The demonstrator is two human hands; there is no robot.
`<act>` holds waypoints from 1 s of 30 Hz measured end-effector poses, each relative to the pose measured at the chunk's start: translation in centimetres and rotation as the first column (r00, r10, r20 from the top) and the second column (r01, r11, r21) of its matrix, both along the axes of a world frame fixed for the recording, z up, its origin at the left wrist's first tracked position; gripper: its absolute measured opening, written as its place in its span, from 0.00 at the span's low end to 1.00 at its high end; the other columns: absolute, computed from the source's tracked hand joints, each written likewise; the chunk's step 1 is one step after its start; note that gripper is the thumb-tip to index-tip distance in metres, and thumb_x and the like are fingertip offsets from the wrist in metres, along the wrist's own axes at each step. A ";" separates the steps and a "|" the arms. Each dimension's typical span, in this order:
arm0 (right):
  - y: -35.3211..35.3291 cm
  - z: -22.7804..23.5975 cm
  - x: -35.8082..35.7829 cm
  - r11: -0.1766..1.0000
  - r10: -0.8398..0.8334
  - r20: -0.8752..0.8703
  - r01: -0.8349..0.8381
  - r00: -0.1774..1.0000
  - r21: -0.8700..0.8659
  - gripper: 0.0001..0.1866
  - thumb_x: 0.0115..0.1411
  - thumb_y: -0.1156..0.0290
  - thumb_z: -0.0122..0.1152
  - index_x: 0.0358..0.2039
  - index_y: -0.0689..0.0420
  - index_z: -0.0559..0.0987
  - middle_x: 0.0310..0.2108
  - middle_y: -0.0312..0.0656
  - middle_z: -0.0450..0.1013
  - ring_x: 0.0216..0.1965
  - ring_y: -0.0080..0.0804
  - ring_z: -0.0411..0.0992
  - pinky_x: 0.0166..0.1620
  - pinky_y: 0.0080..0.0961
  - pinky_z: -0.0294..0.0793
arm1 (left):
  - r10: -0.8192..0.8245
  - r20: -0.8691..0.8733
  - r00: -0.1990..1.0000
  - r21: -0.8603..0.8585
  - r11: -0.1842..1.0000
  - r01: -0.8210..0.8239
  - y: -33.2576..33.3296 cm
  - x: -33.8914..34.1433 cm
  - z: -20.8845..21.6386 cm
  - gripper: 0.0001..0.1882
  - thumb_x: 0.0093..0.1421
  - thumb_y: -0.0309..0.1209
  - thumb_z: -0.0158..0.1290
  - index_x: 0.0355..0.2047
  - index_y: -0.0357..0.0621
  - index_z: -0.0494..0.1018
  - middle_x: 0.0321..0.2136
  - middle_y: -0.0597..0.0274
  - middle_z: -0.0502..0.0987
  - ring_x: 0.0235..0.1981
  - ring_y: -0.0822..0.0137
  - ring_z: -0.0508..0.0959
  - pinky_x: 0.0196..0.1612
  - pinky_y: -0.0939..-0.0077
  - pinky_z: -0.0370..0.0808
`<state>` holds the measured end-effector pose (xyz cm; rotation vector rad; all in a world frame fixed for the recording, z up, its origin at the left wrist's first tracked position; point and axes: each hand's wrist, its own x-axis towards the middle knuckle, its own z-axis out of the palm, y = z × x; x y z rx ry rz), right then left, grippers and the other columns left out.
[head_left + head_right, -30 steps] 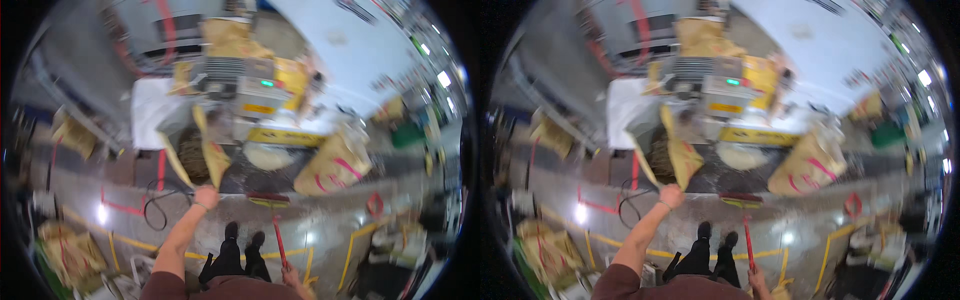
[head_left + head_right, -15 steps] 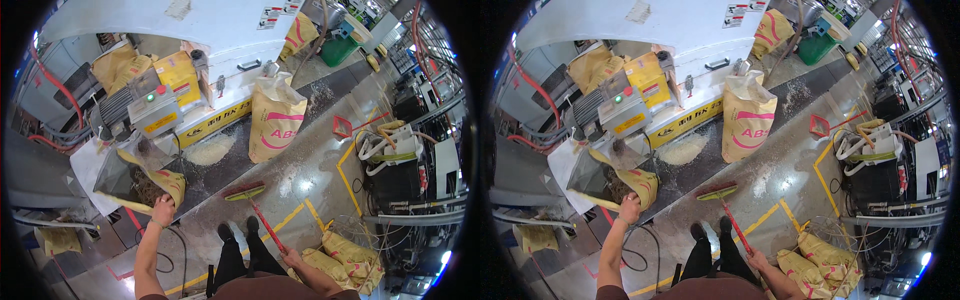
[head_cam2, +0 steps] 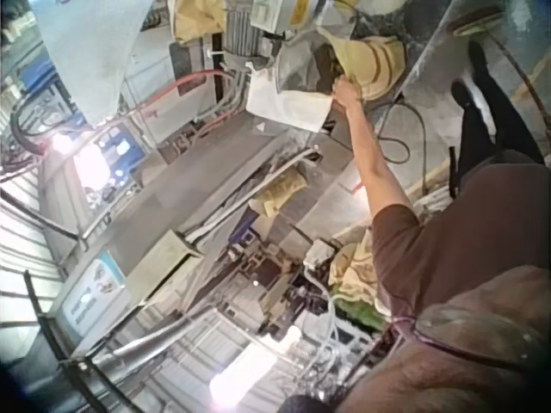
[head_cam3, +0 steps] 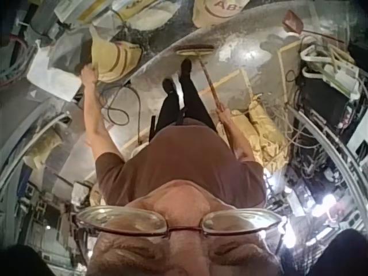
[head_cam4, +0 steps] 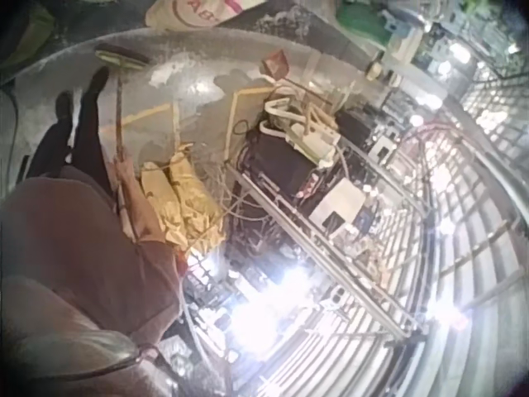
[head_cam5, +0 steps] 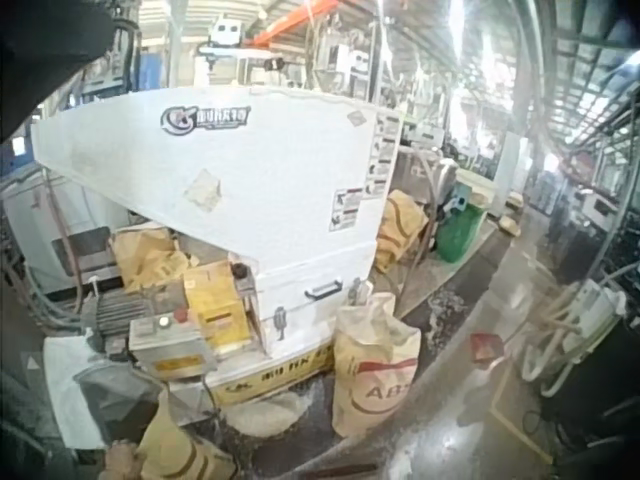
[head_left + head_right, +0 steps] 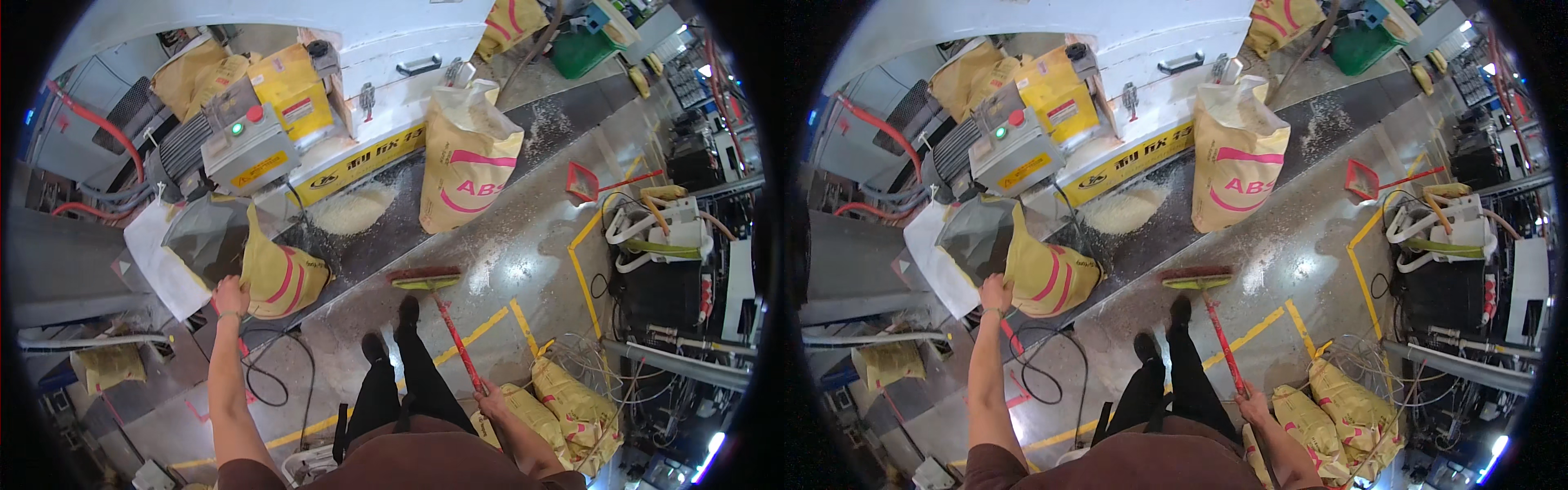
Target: The person sweeps spilled plastic pellets from a factory floor into a dustpan with a broom, then empties the dustpan into a green bin.
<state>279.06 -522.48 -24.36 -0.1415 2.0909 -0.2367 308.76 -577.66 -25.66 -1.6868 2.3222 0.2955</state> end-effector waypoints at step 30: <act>0.6 4.2 3.7 0.808 -0.589 -0.123 0.587 0.799 -0.057 0.25 0.46 0.68 0.56 0.48 0.50 0.67 0.33 0.48 0.72 0.36 0.40 0.71 0.39 0.33 0.70 | 0.046 -0.162 0.986 0.987 -0.003 0.163 18.5 -9.7 -7.4 0.42 0.51 0.52 0.47 0.58 0.39 0.48 0.58 0.48 0.51 0.60 0.58 0.49 0.58 0.69 0.50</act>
